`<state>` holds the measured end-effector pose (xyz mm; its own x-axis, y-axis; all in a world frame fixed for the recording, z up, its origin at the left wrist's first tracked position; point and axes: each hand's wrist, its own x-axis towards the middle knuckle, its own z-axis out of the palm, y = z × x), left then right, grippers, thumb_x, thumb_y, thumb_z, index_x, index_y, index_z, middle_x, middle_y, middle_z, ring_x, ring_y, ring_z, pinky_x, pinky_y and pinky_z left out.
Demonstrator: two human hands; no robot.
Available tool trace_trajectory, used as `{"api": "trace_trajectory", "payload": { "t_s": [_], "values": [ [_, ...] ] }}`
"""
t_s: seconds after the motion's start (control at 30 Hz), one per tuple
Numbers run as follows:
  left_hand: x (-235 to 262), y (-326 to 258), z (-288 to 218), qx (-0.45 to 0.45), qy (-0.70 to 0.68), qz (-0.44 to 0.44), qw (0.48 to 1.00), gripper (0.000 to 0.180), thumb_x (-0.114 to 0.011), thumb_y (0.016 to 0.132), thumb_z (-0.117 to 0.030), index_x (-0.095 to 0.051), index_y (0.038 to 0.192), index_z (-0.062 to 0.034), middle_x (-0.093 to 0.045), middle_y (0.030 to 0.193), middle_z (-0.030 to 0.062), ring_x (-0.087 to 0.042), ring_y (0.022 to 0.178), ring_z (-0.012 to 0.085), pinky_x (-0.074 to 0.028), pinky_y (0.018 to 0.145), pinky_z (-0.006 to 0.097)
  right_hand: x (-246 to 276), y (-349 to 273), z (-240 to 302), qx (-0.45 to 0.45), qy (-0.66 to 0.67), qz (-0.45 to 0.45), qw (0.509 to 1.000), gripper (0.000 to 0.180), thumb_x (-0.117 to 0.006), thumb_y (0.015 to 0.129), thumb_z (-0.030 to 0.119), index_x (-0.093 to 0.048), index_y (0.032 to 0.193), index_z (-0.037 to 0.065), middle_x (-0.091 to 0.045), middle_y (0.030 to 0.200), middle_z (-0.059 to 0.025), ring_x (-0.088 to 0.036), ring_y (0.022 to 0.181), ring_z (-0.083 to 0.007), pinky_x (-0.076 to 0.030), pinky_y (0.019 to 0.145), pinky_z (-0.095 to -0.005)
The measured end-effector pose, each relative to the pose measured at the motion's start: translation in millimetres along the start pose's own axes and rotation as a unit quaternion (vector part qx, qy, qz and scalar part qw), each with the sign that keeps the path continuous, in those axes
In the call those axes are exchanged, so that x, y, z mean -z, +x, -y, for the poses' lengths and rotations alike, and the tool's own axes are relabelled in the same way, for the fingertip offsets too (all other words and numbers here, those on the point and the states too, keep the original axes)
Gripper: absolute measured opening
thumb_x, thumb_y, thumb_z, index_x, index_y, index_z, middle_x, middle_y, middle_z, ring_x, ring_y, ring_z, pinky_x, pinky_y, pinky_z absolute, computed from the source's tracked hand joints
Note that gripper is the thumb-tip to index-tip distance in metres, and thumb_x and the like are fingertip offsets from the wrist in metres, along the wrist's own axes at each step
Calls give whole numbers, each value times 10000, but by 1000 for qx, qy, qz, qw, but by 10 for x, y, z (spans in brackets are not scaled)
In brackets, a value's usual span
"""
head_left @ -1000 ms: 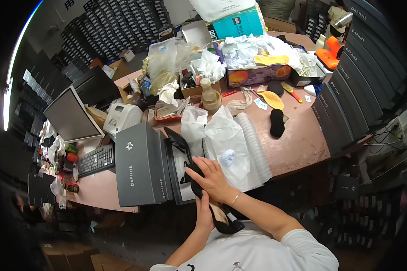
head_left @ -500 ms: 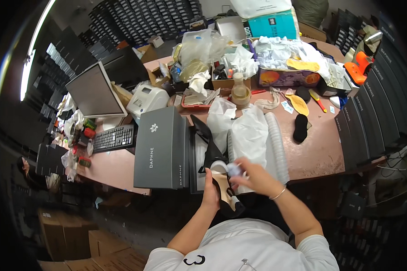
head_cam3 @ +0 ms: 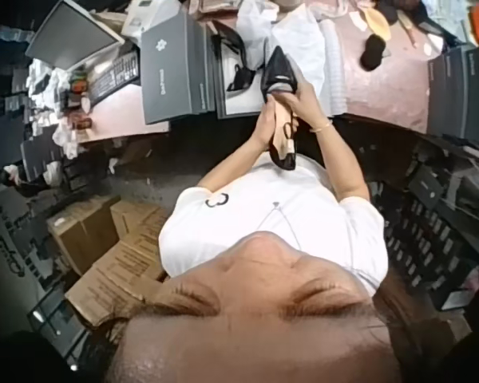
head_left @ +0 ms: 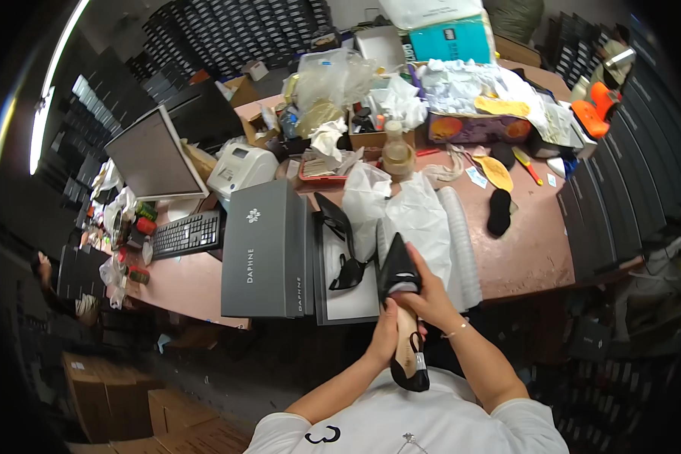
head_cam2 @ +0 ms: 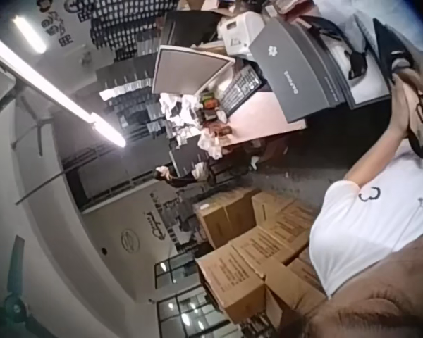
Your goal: Packing high-heeled shoes into boxes with protective paper and bags.
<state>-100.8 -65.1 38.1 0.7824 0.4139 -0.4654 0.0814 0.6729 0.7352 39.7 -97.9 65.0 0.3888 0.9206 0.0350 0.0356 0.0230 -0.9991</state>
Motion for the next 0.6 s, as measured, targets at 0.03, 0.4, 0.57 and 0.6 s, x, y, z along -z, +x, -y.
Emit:
{"api": "trace_trajectory", "payload": {
  "t_s": [0.03,0.4,0.57,0.6],
  "values": [
    [-80,41,-31,0,-15,19,1000,789,-208,897,-718,-521,1117,-28,-618,814,104,-630,684,187,-527,639,287,100,41,86,36,-55,-6,998,898,-667,705,6,-227,1483,78,-526,1291,-218,-537,1133,-209,-419,920,-267],
    [748,410,-681,-247,488,-245,801,585,-606,904,-230,-358,1376,10,-563,1167,201,-569,1005,303,-456,880,386,593,776,-473,-133,-480,-34,867,777,-702,745,161,-335,1421,54,-549,1154,-191,-570,1050,-336,-496,855,-387],
    [1016,438,-879,-83,593,-156,785,541,-597,900,-200,-396,1370,-21,-605,1078,223,-573,1010,344,-454,860,404,588,787,-591,-14,-569,44,821,659,-668,780,221,-407,1365,67,-514,1200,-149,-528,1075,-325,-484,871,-409],
    [942,419,-963,-69,509,-153,845,518,-575,913,-170,-393,1374,-23,-619,1071,197,-595,994,294,-462,846,379,661,707,-484,67,-599,82,793,589,-629,793,206,-443,1332,59,-515,1207,-138,-515,1101,-322,-464,903,-423]
  ]
}}
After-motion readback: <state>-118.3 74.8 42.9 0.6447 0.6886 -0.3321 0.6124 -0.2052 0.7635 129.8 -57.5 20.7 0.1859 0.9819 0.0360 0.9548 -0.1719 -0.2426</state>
